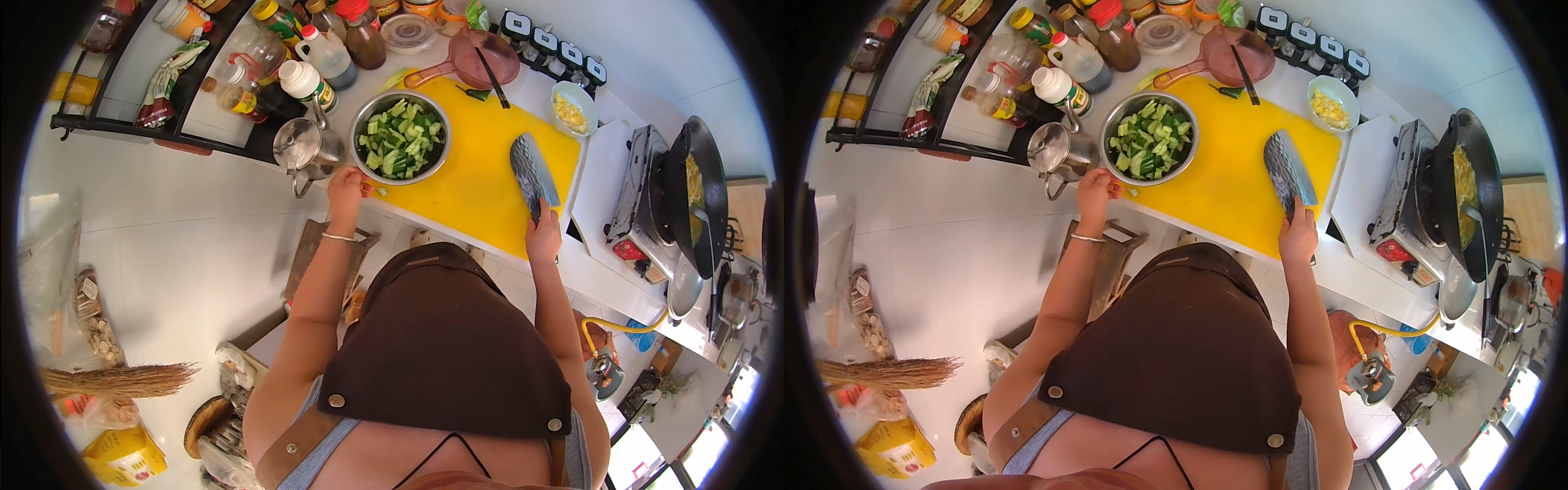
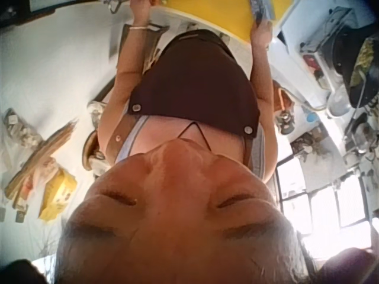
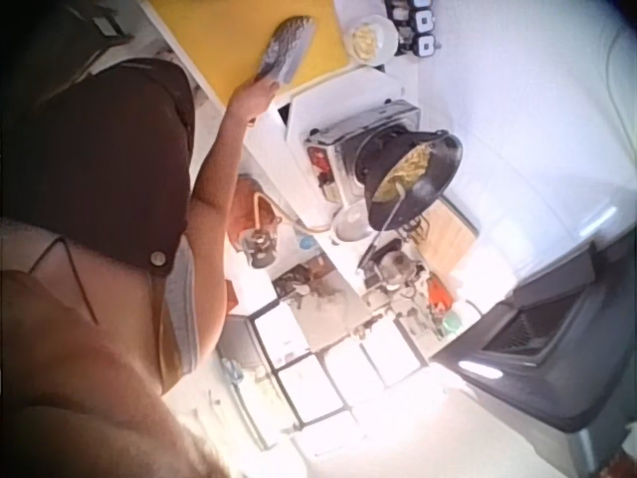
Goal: The person turns on a gas cylinder, chops a cucumber and garlic with a cleaver on a cutting board, puts the vegetables into a bowl, and checks food cooking in a wok.
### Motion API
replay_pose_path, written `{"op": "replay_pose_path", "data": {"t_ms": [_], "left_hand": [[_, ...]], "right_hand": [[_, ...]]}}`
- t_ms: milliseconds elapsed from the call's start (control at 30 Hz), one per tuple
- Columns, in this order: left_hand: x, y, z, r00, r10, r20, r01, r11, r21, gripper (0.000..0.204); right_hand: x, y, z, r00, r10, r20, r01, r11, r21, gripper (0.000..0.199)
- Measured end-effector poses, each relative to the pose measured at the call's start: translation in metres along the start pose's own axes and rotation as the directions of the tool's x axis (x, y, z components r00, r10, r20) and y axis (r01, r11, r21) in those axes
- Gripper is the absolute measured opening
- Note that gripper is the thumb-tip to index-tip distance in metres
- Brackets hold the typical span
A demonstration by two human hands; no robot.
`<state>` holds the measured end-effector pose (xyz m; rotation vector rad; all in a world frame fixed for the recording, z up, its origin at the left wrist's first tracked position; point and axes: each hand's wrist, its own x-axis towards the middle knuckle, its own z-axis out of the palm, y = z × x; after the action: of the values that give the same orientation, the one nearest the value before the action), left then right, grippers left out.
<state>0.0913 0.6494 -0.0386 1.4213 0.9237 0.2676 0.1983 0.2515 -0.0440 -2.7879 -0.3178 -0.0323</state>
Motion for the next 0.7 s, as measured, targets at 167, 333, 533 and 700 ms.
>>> {"op": "replay_pose_path", "data": {"t_ms": [167, 333, 533, 700], "left_hand": [[-0.021, -0.021, 0.017, 0.779, 0.570, 0.260, -0.578, 0.491, 0.652, 0.022], [-0.018, -0.021, 0.015, 0.722, 0.589, 0.364, -0.663, 0.437, 0.608, 0.018], [-0.039, 0.034, 0.015, 0.667, 0.643, 0.376, -0.744, 0.543, 0.391, 0.015], [-0.020, 0.055, 0.014, 0.550, 0.789, 0.274, -0.813, 0.430, 0.394, 0.010]], "right_hand": [[-0.006, -0.006, -0.003, 0.999, 0.017, -0.046, -0.020, 0.998, -0.067, 0.054], [-0.006, -0.001, 0.013, 0.993, -0.001, -0.116, -0.009, 0.996, -0.086, 0.044], [-0.004, -0.012, 0.008, 0.992, 0.045, -0.116, -0.054, 0.996, -0.076, 0.047], [-0.006, -0.007, 0.024, 0.995, 0.080, -0.059, -0.087, 0.989, -0.119, 0.043]]}}
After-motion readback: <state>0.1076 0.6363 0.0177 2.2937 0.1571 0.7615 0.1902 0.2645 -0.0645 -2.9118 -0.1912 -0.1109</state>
